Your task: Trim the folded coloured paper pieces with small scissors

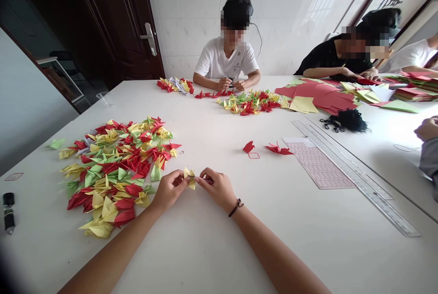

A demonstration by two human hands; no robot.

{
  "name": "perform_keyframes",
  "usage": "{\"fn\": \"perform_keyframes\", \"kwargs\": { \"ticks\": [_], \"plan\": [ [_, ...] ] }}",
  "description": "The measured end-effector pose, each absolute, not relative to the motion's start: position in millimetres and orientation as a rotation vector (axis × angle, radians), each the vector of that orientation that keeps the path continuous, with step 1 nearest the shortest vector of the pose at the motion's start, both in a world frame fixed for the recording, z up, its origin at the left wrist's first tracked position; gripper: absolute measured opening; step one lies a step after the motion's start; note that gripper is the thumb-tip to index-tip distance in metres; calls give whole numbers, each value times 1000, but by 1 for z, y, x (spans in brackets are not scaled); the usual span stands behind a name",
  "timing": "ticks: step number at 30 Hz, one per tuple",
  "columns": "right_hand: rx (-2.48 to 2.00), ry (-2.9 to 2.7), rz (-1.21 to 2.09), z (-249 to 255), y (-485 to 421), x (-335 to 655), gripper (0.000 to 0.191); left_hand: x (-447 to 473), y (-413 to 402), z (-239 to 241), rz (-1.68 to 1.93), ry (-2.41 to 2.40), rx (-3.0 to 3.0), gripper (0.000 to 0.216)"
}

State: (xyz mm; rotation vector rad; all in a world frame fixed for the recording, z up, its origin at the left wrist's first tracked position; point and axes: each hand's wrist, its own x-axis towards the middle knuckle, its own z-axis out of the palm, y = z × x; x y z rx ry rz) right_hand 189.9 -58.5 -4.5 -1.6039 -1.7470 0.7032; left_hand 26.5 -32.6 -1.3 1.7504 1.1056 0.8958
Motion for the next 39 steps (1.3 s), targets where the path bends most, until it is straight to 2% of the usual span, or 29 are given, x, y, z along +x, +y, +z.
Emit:
{"fn": "perform_keyframes", "kwargs": {
  "ticks": [24, 39],
  "plan": [
    [-1554, -1730, 663, -1, -62, 189, 29, 26, -31, -7, 962, 1056, 1740, 17],
    [-1484, -1849, 194, -2, -61, 194, 25, 24, -29, -6, 914, 1035, 1533, 25]
  ]
}}
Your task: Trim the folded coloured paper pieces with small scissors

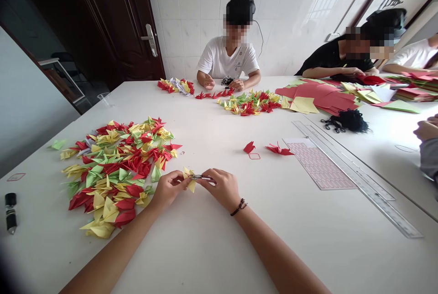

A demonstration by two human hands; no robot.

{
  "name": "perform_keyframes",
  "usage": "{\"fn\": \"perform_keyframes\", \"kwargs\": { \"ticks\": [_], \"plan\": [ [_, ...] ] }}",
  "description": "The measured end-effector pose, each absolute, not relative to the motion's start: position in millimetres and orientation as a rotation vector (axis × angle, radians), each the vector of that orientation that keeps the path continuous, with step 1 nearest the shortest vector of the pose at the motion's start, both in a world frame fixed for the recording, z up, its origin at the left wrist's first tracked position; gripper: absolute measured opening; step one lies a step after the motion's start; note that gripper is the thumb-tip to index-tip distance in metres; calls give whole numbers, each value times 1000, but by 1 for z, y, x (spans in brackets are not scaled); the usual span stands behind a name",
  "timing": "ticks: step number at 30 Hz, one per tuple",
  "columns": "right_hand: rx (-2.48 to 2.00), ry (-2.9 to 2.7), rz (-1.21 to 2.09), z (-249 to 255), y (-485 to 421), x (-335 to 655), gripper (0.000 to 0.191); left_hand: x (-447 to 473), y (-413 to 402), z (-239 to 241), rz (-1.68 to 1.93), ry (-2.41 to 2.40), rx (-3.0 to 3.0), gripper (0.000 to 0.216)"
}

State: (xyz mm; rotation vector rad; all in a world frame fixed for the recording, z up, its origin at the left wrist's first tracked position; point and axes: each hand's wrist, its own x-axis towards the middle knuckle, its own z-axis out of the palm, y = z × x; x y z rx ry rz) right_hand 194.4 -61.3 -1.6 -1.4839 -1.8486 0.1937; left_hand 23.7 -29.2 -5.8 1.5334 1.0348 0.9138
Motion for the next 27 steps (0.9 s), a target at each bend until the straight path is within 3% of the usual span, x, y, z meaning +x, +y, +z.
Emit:
{"fn": "perform_keyframes", "kwargs": {
  "ticks": [11, 27],
  "plan": [
    [-1387, -1982, -93, -9, -58, 203, 28, 24, -31, -7, 940, 1074, 1536, 19],
    [-1356, -2041, -162, -4, -59, 205, 32, 25, -31, -4, 949, 1106, 1628, 22]
  ]
}}
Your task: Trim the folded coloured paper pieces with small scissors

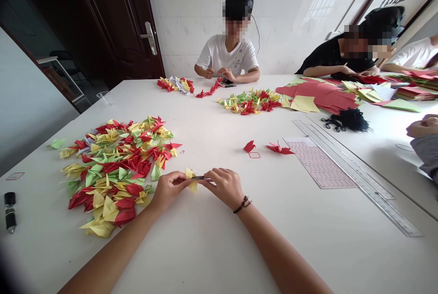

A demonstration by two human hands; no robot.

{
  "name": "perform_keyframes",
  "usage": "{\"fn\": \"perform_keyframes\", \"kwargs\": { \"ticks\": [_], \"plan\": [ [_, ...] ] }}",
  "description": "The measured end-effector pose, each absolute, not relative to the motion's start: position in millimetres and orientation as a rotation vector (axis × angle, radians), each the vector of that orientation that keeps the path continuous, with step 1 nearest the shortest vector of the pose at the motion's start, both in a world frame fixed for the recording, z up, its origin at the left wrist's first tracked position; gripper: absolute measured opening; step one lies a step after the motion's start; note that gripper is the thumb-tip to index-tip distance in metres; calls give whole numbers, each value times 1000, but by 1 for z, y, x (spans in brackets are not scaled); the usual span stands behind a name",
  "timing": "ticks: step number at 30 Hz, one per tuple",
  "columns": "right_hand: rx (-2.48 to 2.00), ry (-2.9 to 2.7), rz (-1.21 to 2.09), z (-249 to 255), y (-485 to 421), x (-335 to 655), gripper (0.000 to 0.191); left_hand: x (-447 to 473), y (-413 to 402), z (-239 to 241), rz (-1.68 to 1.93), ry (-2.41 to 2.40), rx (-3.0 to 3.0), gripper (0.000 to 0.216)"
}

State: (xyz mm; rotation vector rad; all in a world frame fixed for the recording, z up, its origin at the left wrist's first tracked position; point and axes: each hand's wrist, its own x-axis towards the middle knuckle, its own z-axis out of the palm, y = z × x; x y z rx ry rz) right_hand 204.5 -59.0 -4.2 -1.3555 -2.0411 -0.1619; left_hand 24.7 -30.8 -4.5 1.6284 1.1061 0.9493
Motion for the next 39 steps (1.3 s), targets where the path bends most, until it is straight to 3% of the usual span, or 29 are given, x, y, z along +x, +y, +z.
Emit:
{"fn": "perform_keyframes", "kwargs": {
  "ticks": [29, 39],
  "plan": [
    [-1387, -1958, -82, -6, -59, 203, 31, 26, -30, -4, 984, 1116, 1654, 17],
    [-1392, -1707, 151, -5, -60, 202, 23, 26, -30, -5, 991, 1096, 1522, 19]
  ]
}}
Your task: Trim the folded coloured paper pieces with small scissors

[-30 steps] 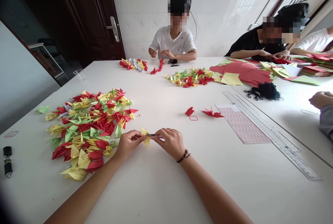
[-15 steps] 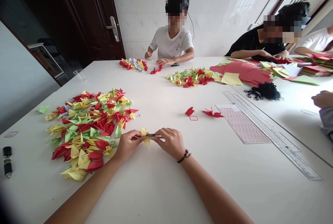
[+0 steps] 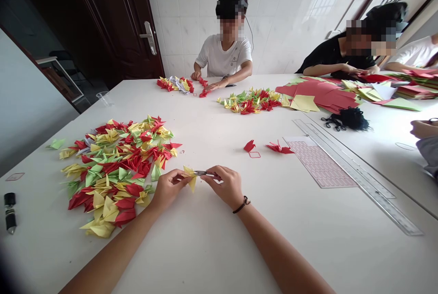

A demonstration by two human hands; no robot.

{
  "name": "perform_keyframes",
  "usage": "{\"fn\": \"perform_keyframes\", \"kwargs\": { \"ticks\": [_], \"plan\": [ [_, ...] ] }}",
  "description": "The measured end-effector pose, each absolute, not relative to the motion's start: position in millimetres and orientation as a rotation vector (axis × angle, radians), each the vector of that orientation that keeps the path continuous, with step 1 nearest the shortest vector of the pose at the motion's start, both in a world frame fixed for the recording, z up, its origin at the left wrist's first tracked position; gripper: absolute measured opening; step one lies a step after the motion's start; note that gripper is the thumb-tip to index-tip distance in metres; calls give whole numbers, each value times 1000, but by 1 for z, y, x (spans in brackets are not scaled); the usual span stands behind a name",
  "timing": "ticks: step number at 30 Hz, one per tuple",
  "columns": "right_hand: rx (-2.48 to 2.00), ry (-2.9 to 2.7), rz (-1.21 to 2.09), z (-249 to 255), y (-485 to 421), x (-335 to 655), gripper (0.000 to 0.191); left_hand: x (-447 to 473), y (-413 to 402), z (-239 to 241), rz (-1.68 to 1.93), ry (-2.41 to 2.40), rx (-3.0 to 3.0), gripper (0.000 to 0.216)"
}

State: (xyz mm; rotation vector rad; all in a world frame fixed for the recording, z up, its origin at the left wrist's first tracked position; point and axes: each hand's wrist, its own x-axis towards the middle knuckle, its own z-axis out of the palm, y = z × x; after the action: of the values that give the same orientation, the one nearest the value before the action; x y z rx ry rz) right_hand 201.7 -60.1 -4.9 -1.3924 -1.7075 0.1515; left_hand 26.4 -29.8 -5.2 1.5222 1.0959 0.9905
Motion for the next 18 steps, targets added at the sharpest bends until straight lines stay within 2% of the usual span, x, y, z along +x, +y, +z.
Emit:
{"fn": "perform_keyframes", "kwargs": {
  "ticks": [6, 13, 18],
  "plan": [
    [-1391, -1575, 308, -8, -60, 204, 19, 24, -25, -6, 1083, 1010, 1251, 31],
    [-1409, -1639, 474, -5, -61, 202, 20, 19, -17, -9, 1143, 921, 961, 20],
    [-1347, -1467, 792, -3, -62, 193, 28, 21, -18, -4, 1123, 892, 945, 20]
  ]
}}
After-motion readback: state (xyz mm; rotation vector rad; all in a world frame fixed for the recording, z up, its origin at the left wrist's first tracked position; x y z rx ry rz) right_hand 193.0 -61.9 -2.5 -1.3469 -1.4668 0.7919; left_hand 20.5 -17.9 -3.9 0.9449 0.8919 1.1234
